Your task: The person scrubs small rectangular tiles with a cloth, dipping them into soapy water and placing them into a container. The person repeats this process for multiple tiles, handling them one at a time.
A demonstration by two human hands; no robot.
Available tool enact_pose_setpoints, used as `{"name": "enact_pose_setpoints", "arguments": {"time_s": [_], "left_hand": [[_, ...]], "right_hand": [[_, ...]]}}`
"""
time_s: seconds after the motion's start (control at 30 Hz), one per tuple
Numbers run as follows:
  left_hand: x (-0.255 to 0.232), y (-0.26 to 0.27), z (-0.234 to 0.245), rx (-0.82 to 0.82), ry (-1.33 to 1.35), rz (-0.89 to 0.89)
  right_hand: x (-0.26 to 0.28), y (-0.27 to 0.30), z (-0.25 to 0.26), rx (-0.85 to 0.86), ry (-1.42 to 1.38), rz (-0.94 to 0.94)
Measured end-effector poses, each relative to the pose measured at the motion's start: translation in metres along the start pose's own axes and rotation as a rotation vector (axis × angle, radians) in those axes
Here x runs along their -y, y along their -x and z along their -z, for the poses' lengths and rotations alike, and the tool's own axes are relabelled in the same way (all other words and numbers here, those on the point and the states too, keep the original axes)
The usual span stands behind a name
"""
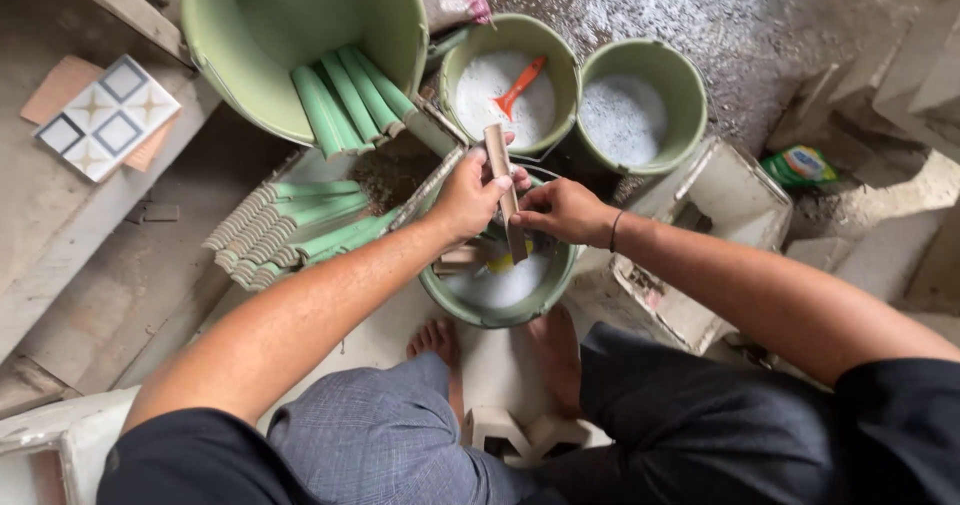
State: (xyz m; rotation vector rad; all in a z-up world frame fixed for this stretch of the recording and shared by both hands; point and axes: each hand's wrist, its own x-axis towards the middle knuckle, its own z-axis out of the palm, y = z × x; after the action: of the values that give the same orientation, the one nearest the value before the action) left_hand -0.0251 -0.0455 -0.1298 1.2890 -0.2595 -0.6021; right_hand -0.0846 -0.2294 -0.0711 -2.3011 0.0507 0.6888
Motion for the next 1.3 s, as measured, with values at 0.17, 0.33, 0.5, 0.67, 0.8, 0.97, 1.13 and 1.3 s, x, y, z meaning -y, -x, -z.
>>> {"name": "enact_pose_setpoints", "arguments": {"time_s": [0.17, 0.33, 0.5, 0.67, 0.8, 0.97, 1.13, 1.3], "left_hand": [[-0.018, 0.006, -0.018, 0.046, -0.41, -0.074], [-0.069, 0.023, -0.037, 0.057, -0.389, -0.13], [-0.083, 0.001, -0.02, 0.005, -0.578, -0.057], [-0.067, -0.013, 0.014, -0.031, -0.492, 0.114], [-0.061, -0.014, 0.02, -0.12, -0.514, 0.151], [-0.075, -0.006, 0.007, -0.178, -0.488, 0.217], [-0.055, 0.03, 0.002, -0.203, -0.555, 0.28], [-0.004, 0.124, -0.035, 0.477, -1.025, 0.559]], "right_hand": [[0.004, 0.02, 0.008, 0.008, 0.258, -0.007], [0.018, 0.031, 0.02, -0.021, 0.386, 0.088], [0.001, -0.028, 0.007, 0.085, 0.317, 0.029], [-0.003, -0.084, 0.005, 0.284, 0.281, 0.053], [0.009, -0.097, 0.014, 0.445, 0.285, 0.039], [0.018, -0.09, 0.024, 0.491, 0.229, 0.073], [0.001, -0.065, 0.015, 0.419, 0.126, 0.111], [-0.001, -0.039, 0.024, 0.326, 0.082, 0.065]]}}
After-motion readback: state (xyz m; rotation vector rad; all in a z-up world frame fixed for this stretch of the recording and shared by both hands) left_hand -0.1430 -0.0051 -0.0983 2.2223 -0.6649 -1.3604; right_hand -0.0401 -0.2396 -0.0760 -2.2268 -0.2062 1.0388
